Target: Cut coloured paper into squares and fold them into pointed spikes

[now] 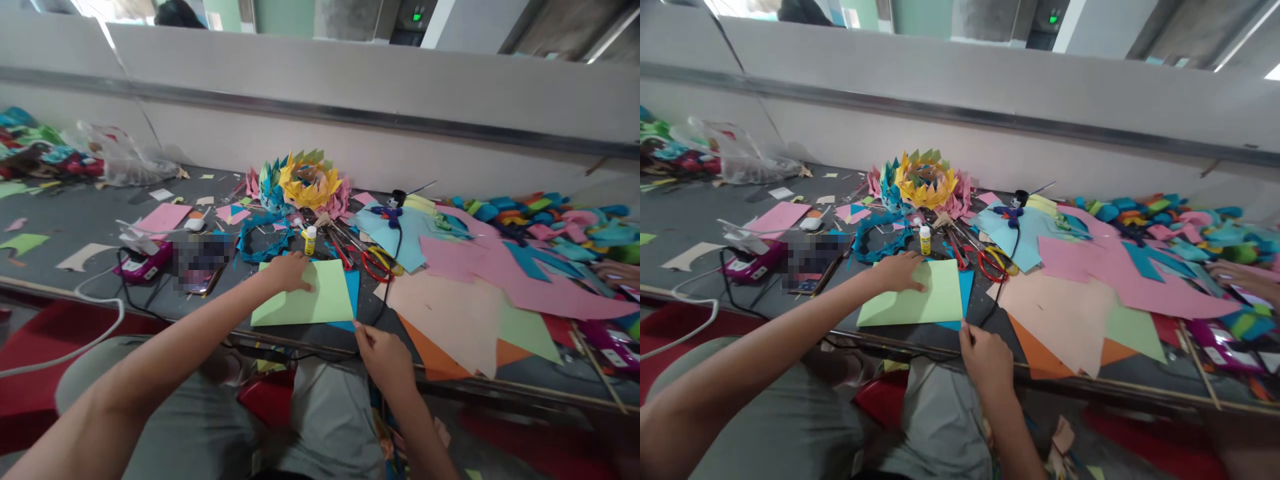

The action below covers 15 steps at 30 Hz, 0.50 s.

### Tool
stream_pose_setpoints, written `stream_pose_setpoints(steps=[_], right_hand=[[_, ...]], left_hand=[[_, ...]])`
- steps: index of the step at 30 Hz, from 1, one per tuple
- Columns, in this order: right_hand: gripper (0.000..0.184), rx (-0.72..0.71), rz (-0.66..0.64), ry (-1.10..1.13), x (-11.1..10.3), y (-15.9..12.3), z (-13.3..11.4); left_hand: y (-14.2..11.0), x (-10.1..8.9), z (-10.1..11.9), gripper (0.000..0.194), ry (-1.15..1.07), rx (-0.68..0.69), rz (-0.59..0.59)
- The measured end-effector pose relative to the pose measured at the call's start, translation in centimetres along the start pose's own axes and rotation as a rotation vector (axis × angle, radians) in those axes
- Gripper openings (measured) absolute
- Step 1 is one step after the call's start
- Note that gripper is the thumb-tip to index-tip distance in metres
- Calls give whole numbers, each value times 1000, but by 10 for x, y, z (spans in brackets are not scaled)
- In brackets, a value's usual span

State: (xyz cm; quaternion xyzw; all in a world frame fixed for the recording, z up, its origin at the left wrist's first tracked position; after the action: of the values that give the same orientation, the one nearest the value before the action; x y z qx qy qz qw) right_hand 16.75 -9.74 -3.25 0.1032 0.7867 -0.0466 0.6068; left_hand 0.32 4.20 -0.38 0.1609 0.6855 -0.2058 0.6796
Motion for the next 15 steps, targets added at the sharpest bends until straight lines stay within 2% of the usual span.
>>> stream_pose_setpoints(steps=[3,6,8,11,12,13,15], right_hand=[[38,17,31,24,3,-1,4],[36,24,78,134,8,-3,8],[38,45,155,351,10,-6,11],[55,113,408,784,3,-8,15],[63,127,483,906,-2,-6,14],[69,126,525,1014,-6,-3,11],[72,70,470,1203,-15,9,-2]], left_hand=[[17,1,-9,78,-62,-34,-52],[22,-4,-17,51,-160,-13,-136],[14,-13,-19,35,-237,33,-145],[-15,-34,-18,35,-400,60,-32],[-26,-45,-17,37,-628,38,62],[-38,-54,-16,38,-834,13,126],[-58,-68,-12,38,-1105,-7,249]])
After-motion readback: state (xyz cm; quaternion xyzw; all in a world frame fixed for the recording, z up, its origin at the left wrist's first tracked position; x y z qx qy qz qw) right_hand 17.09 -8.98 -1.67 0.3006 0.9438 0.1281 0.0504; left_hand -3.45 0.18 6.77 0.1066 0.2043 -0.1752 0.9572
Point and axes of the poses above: each hand's wrist, its own y-axis towards the middle knuckle, its own x-axis out of the palm, z = x × y, the point moved 6 cm from there along y, towards the middle knuckle, and after that the axes turned 12 degrees about z, right-handed, at the moved point
